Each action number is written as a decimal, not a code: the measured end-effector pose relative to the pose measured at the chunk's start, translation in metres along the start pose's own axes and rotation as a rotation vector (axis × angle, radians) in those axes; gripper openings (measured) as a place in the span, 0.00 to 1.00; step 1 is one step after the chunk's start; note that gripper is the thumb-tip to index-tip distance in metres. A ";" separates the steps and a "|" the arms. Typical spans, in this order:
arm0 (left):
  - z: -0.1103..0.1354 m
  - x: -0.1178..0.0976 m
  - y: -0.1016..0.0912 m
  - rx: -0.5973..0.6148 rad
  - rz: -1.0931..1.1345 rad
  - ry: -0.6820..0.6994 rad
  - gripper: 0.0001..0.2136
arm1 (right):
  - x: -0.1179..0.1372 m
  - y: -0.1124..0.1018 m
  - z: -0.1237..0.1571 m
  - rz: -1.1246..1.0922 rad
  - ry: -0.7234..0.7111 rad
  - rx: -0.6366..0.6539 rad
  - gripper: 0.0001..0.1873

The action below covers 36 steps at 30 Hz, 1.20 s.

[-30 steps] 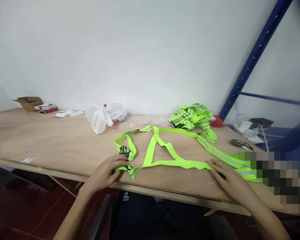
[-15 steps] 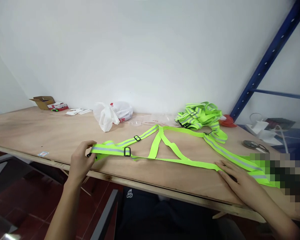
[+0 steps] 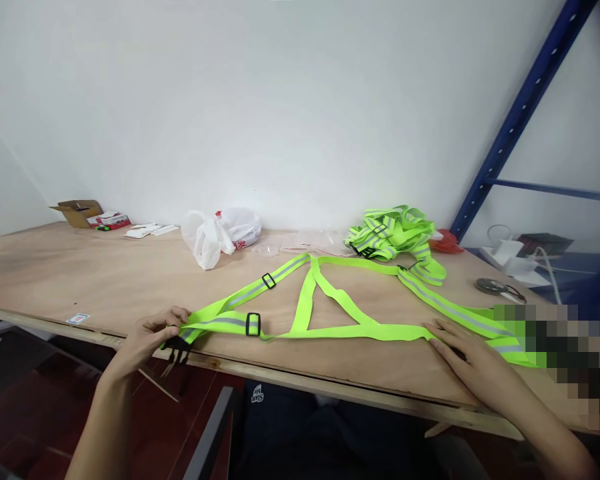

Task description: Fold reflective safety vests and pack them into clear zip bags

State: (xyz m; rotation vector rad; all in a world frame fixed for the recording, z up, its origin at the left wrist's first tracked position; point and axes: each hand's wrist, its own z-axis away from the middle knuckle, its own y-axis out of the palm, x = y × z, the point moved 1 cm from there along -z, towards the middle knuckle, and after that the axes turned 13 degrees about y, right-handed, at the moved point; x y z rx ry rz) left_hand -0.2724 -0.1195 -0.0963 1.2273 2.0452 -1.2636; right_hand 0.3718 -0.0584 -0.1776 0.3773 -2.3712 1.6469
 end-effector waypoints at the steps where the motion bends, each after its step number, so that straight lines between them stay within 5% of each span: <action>1: -0.002 0.001 0.000 -0.007 -0.015 0.013 0.24 | 0.000 -0.001 0.000 0.002 -0.001 0.006 0.30; 10: -0.071 0.005 -0.001 0.005 -0.391 0.120 0.25 | 0.002 -0.003 -0.001 0.017 0.003 0.038 0.31; 15: -0.110 -0.002 0.016 0.131 -0.706 0.233 0.23 | 0.005 -0.003 0.001 0.047 0.011 0.026 0.30; 18: -0.101 -0.017 0.048 0.142 -0.832 0.314 0.19 | 0.008 -0.005 0.002 0.061 0.016 0.020 0.30; 22: -0.058 -0.048 0.105 0.123 -0.868 0.330 0.17 | 0.013 -0.008 0.004 0.075 0.016 0.023 0.30; 26: -0.023 -0.062 0.148 0.296 -0.741 0.323 0.22 | 0.015 -0.009 0.005 0.092 0.023 0.003 0.28; 30: -0.018 -0.053 0.156 0.419 -0.656 0.195 0.27 | 0.015 -0.007 0.005 0.103 0.018 -0.005 0.27; 36: -0.030 -0.039 0.146 0.357 -0.697 0.223 0.23 | 0.022 -0.015 0.006 0.134 0.058 0.074 0.29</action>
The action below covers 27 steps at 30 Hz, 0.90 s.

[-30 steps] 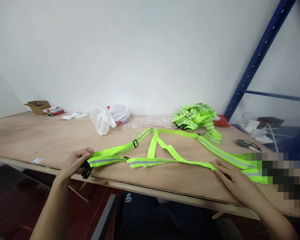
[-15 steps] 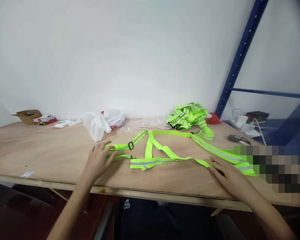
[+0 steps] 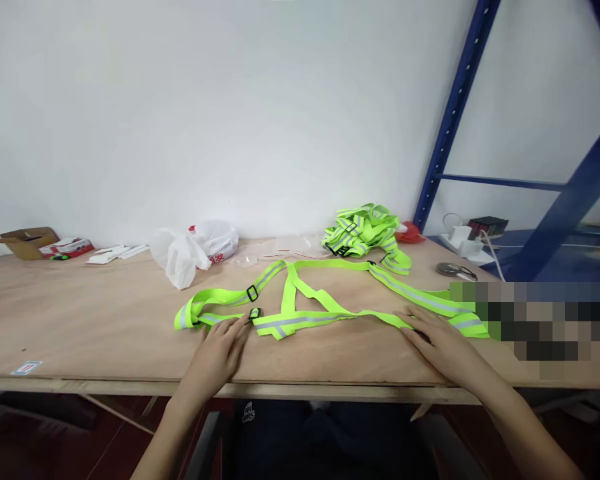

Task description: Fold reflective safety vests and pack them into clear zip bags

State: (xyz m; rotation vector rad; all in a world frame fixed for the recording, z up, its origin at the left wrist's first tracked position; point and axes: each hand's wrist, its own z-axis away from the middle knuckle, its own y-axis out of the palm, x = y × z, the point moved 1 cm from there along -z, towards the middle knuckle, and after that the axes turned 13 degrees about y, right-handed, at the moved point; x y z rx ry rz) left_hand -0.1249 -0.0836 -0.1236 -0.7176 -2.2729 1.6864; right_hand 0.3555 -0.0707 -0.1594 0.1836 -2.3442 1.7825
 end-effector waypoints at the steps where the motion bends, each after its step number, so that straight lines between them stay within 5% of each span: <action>1: -0.002 0.003 0.001 -0.012 -0.027 0.006 0.22 | 0.002 -0.002 0.000 0.002 0.007 0.014 0.29; 10: -0.008 0.018 0.006 -0.163 0.010 0.019 0.14 | 0.004 -0.005 0.001 -0.005 0.039 0.033 0.31; 19: -0.008 0.026 -0.002 -0.156 0.195 0.117 0.17 | 0.002 -0.001 0.001 -0.023 0.031 0.024 0.31; 27: 0.004 0.035 -0.033 -0.104 0.131 0.069 0.16 | 0.009 -0.009 0.004 -0.014 0.038 0.044 0.30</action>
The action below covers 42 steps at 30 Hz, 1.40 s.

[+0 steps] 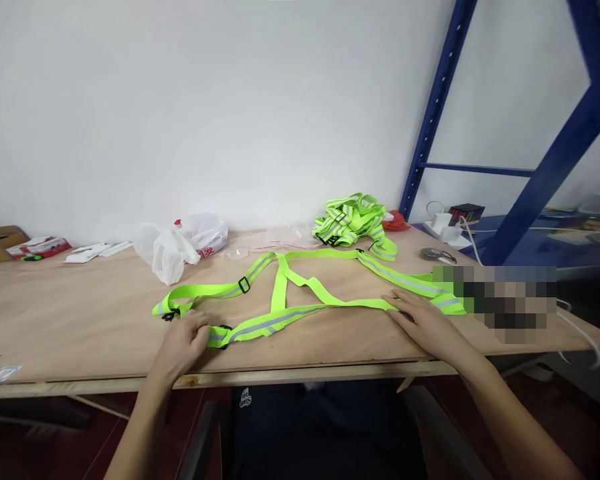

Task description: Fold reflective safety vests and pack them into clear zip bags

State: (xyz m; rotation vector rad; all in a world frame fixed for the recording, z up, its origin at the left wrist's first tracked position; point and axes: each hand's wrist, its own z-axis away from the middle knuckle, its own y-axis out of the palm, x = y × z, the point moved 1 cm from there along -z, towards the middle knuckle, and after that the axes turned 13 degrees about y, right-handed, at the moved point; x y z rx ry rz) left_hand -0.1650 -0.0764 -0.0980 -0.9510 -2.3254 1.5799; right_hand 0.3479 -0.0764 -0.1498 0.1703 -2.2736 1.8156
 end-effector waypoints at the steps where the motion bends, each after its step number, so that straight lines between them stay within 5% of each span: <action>1: 0.001 0.001 -0.005 0.015 -0.001 0.003 0.17 | -0.001 0.001 0.000 -0.003 -0.006 -0.001 0.30; 5: 0.007 0.002 -0.016 0.074 -0.007 -0.062 0.22 | -0.007 0.006 -0.002 -0.010 -0.024 0.003 0.30; 9: 0.005 0.000 -0.003 0.134 -0.122 -0.143 0.21 | -0.011 0.009 -0.004 -0.014 -0.046 -0.034 0.31; 17: -0.002 -0.020 0.025 -0.185 -0.365 -0.086 0.10 | -0.017 0.015 -0.005 0.018 -0.037 -0.051 0.30; 23: 0.016 -0.038 0.029 0.088 -0.131 -0.158 0.21 | -0.005 0.000 -0.016 0.097 -0.136 -0.122 0.30; 26: 0.017 -0.039 0.025 0.142 -0.062 -0.144 0.23 | 0.043 -0.030 -0.034 0.080 -0.258 -0.192 0.28; 31: 0.015 -0.037 0.021 0.171 -0.047 -0.140 0.24 | 0.176 -0.068 -0.069 0.102 -0.532 -0.068 0.22; 36: 0.014 -0.038 0.020 0.209 -0.059 -0.164 0.24 | 0.283 -0.034 -0.106 0.180 -0.716 0.095 0.21; 42: 0.016 -0.037 0.023 0.179 -0.056 -0.151 0.24 | 0.334 0.017 -0.126 0.262 -0.822 0.195 0.15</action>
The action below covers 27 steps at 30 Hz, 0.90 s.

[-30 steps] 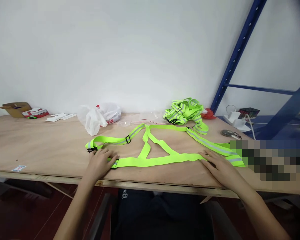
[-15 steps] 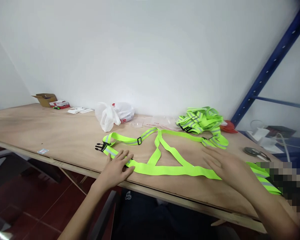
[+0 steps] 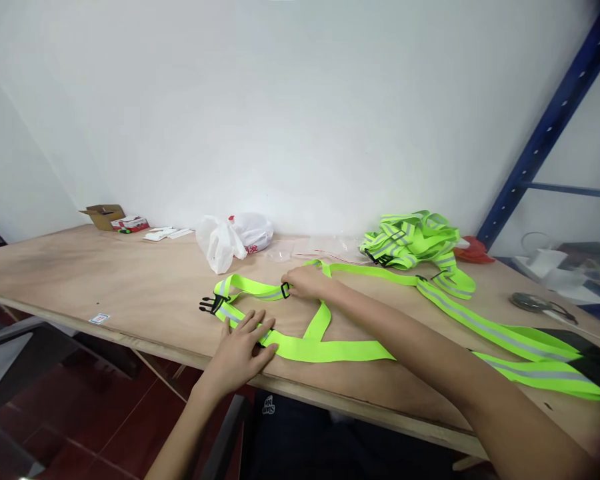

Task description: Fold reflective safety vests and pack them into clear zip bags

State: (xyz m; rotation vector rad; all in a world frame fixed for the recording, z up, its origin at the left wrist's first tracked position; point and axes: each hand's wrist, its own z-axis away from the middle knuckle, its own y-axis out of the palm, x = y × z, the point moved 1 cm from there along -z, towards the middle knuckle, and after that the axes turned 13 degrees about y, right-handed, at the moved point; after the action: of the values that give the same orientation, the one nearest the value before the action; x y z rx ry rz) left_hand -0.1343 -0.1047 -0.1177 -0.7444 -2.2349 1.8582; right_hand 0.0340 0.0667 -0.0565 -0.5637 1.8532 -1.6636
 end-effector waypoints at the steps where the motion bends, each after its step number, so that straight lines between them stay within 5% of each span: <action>1: 0.000 0.001 0.001 0.003 0.002 -0.004 0.24 | 0.001 0.001 -0.004 -0.001 -0.009 -0.002 0.14; 5: 0.000 0.002 0.002 -0.010 0.008 -0.001 0.23 | -0.003 -0.008 -0.012 0.041 -0.056 -0.065 0.13; 9: -0.001 0.004 0.004 -0.018 0.016 0.004 0.23 | -0.014 -0.007 -0.016 0.050 0.112 -0.179 0.20; 16: -0.001 0.005 0.003 0.011 0.017 -0.022 0.24 | -0.031 0.034 -0.010 0.020 0.199 -0.012 0.16; 21: 0.000 0.006 0.006 -0.019 -0.003 -0.012 0.23 | -0.043 0.032 -0.012 -0.056 0.230 -0.014 0.18; 27: 0.000 0.007 0.004 -0.011 -0.003 0.000 0.23 | -0.027 0.039 -0.010 -0.139 0.182 -0.015 0.29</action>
State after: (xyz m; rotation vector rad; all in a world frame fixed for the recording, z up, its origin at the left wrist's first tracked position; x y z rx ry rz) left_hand -0.1392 -0.1009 -0.1228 -0.7419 -2.2468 1.8459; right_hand 0.0501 0.0969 -0.0908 -0.5750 1.9964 -1.8467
